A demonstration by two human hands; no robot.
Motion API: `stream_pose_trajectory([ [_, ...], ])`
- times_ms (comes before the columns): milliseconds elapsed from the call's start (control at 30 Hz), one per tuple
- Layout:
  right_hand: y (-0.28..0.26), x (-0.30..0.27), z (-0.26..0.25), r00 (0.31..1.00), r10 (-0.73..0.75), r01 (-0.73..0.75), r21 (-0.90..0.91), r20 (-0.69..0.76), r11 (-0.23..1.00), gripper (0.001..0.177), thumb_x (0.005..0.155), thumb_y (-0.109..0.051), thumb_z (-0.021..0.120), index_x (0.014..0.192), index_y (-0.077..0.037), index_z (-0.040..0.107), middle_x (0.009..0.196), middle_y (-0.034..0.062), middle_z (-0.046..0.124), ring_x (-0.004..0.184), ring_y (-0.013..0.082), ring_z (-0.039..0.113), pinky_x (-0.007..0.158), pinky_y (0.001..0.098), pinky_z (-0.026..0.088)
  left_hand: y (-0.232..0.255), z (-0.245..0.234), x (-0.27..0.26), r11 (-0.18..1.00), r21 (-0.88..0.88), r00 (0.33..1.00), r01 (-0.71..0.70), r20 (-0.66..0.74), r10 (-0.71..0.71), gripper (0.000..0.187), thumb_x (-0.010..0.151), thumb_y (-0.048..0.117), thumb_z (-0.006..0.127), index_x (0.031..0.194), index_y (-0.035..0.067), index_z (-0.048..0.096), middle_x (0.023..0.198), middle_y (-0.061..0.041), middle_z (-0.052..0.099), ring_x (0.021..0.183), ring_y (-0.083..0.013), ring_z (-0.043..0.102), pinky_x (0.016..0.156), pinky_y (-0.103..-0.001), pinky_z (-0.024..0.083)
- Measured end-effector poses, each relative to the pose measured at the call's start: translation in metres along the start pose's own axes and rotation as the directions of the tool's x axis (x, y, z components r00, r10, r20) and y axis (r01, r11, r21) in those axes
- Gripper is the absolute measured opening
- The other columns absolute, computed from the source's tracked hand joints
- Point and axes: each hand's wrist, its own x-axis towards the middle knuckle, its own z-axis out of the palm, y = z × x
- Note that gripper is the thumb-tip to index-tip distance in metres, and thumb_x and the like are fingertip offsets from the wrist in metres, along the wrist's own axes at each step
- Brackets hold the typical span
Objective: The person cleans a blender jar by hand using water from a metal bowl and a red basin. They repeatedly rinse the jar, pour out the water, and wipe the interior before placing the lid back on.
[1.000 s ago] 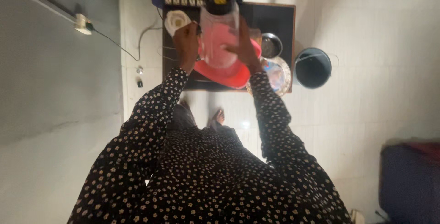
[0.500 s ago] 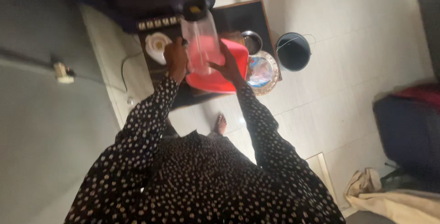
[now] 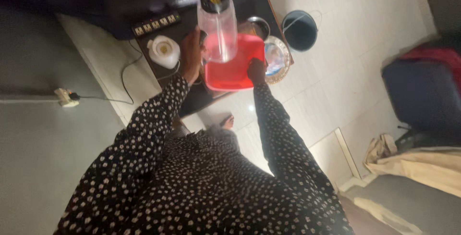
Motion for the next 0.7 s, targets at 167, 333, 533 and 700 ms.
stream_pose_trajectory([
  [167, -0.018, 0.008, 0.024, 0.924, 0.274, -0.376, 0.500, 0.267, 0.780, 0.020, 0.085, -0.024, 0.060, 0.088, -0.006, 0.067, 0.075, 0.0108, 0.066, 0.068, 0.0276, 0.064, 0.060, 0.0441, 0.054, -0.003, -0.006, -0.009, 0.995, -0.090, 0.993, 0.031, 0.120, -0.020, 0.039, 0.106, 0.045, 0.057, 0.093, 0.008, 0.061, 0.070, 0.004, 0.048, 0.053, -0.0049, 0.043, 0.046, -0.023, 0.033],
  [333, -0.023, 0.017, -0.004, 0.602, 0.071, -0.755, 0.595, 0.796, -0.275, 0.022, 0.099, -0.022, 0.057, 0.094, -0.002, 0.066, 0.076, 0.0095, 0.067, 0.066, 0.0214, 0.065, 0.059, 0.0376, 0.055, -0.045, -0.007, 0.019, 0.992, -0.043, 0.975, 0.122, 0.191, -0.112, 0.034, 0.105, 0.041, 0.056, 0.100, 0.008, 0.063, 0.075, 0.002, 0.054, 0.058, -0.0060, 0.049, 0.049, -0.023, 0.038],
  [533, -0.044, 0.077, -0.085, 0.823, -0.073, -0.556, 0.825, 0.563, 0.102, 0.024, 0.106, -0.016, 0.054, 0.105, 0.005, 0.066, 0.089, 0.0129, 0.074, 0.071, 0.0169, 0.068, 0.061, 0.0281, 0.052, -0.097, 0.036, 0.062, 0.874, -0.099, 0.699, 0.476, 0.645, -0.308, 0.027, 0.104, 0.034, 0.056, 0.110, 0.009, 0.062, 0.085, -0.001, 0.064, 0.067, -0.0094, 0.062, 0.057, -0.025, 0.050],
  [700, -0.056, 0.081, -0.102, 0.937, 0.084, -0.349, 0.892, 0.340, 0.287, 0.024, 0.102, -0.013, 0.056, 0.115, 0.005, 0.067, 0.103, 0.0122, 0.076, 0.090, 0.0199, 0.076, 0.077, 0.0284, 0.062, -0.098, 0.059, 0.016, 0.956, 0.035, 0.922, 0.290, 0.258, -0.289, 0.030, 0.106, 0.034, 0.055, 0.104, 0.007, 0.069, 0.080, 0.000, 0.063, 0.061, -0.0062, 0.057, 0.050, -0.022, 0.044],
])
